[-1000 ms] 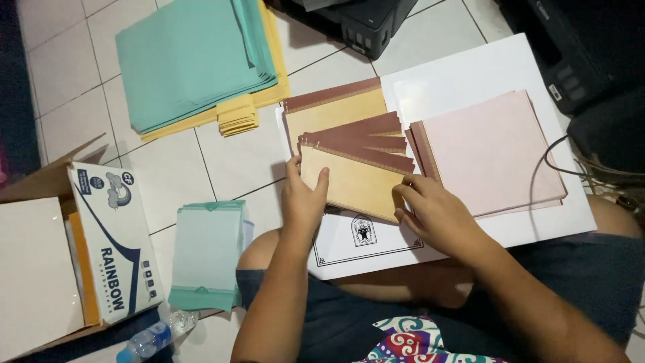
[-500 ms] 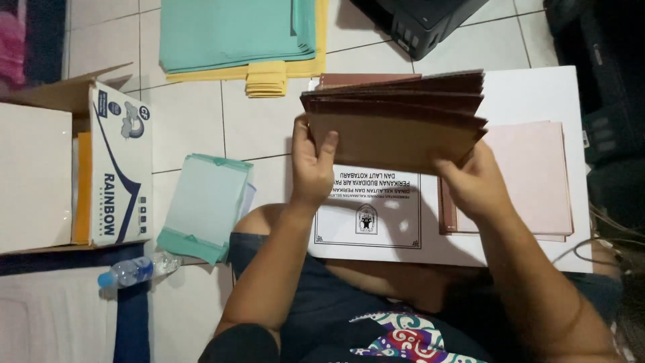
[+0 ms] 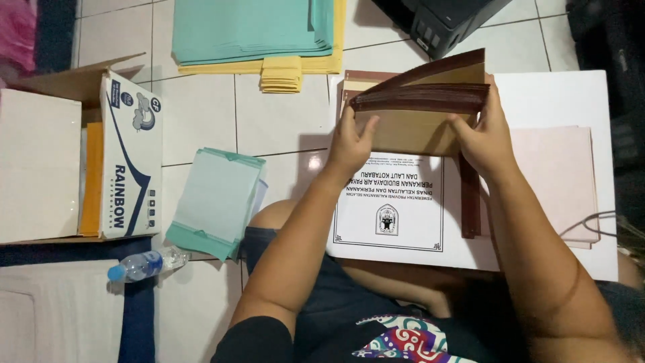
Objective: The person sits on the floor and repeatedly folds small rectangular paper sheets in half by hand. They handle the sheets one at a time, aligning edges and pressing the crease before stacking them. The person occasionally lifts and adjusts the stack of folded papers.
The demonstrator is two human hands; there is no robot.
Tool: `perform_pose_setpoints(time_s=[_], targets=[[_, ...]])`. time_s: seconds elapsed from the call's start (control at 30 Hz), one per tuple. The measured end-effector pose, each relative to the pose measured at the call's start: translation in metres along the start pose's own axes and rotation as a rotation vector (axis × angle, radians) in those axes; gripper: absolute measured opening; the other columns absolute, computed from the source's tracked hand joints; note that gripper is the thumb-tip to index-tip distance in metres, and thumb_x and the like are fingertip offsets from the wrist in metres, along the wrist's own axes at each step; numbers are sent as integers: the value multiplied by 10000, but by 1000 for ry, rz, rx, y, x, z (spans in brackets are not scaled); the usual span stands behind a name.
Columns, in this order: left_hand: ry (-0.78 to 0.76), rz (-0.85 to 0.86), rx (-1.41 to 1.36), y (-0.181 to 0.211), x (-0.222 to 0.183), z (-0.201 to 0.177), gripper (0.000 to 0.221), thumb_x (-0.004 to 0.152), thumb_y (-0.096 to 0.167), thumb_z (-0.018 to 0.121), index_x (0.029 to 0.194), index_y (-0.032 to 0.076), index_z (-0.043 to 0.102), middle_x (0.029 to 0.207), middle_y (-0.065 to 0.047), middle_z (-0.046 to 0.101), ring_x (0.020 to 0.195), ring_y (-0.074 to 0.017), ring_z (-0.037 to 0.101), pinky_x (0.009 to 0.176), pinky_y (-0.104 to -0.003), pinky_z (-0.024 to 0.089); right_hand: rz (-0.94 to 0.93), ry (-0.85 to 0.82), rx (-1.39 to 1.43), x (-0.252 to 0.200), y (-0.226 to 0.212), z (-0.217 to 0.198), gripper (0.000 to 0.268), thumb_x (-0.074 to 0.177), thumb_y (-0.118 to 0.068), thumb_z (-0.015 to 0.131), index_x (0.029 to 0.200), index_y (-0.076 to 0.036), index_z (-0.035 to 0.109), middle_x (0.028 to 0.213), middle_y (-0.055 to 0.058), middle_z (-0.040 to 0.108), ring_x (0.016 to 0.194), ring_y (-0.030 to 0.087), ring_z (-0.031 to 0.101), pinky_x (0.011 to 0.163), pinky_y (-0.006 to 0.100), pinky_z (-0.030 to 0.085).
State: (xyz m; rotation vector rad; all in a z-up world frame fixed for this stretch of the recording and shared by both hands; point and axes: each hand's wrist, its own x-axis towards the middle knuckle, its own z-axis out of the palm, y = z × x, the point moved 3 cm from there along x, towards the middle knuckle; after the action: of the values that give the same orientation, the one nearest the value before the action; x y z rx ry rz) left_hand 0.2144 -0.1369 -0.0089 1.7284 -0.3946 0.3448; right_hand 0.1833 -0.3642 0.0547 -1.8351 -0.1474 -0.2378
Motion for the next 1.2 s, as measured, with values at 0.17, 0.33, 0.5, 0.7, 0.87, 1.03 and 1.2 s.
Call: perform_pose_setpoints(time_s=[0.17, 0.33, 0.5, 0.7, 0.87, 1.03, 1.2], targets=[[14, 87, -112, 33, 11, -7, 260, 979, -51, 574, 1217, 52, 553, 1058, -79, 657, 997, -217, 641, 927, -382, 523, -50, 37, 32, -8, 0, -11, 434, 950, 122, 479, 1379, 72, 448, 1262, 238, 551, 1234, 370, 546, 1089, 492, 439], [4, 311, -188, 78, 26, -23, 365, 975, -93, 600, 1220, 143, 469, 1173, -61, 631, 1072, -239, 694, 983, -352, 617, -211, 84, 97, -8, -13, -22, 349, 986, 187, 467, 1301, 38, 437, 1201, 190, 559, 1055, 245, 552, 972, 314, 488], [-86, -49, -209, 41, 13, -18, 670, 787, -171, 670, 1344, 149, 479, 1252, -103, 680, 1234, -277, 602, 1113, -475, 429, -2, -29, 89, 0, 9, 9, 387, 929, 76, 664, 1277, -1, 512, 1336, 208, 565, 1263, 336, 546, 1083, 494, 447], [-36, -213, 53, 17, 9, -12, 370, 878, -19, 666, 1142, 192, 515, 1130, -80, 716, 1158, -382, 663, 1021, -533, 500, 38, -36, -149, 7, 2, 5, 143, 1011, -23, 672, 1119, -5, 580, 1199, 188, 671, 1365, 436, 549, 1058, 599, 473], [120, -31, 100, 46, 16, -18, 465, 960, 163, 703, 1329, 123, 422, 1200, -165, 655, 1162, -371, 650, 1012, -508, 518, 6, -32, -106, 0, -28, 2, 314, 1006, 26, 672, 1268, 29, 497, 1175, 259, 612, 1175, 428, 623, 918, 562, 526], [74, -130, 571, 11, 14, -13, 650, 927, 219, 739, 1452, 30, 405, 1390, -185, 467, 1324, -409, 445, 1077, -601, 425, 201, -42, -407, 14, 34, 9, 418, 984, -55, 718, 1288, 86, 468, 1224, 308, 504, 949, 572, 647, 743, 612, 565], [-45, -240, 584, -8, 8, -4, 676, 1008, 245, 501, 1566, -25, 230, 1450, -272, 438, 1396, -464, 364, 1106, -636, 328, 461, -112, -398, 19, 18, 24, 759, 1025, -309, 675, 1496, 129, 272, 1390, 477, 447, 1257, 654, 468, 922, 754, 427]])
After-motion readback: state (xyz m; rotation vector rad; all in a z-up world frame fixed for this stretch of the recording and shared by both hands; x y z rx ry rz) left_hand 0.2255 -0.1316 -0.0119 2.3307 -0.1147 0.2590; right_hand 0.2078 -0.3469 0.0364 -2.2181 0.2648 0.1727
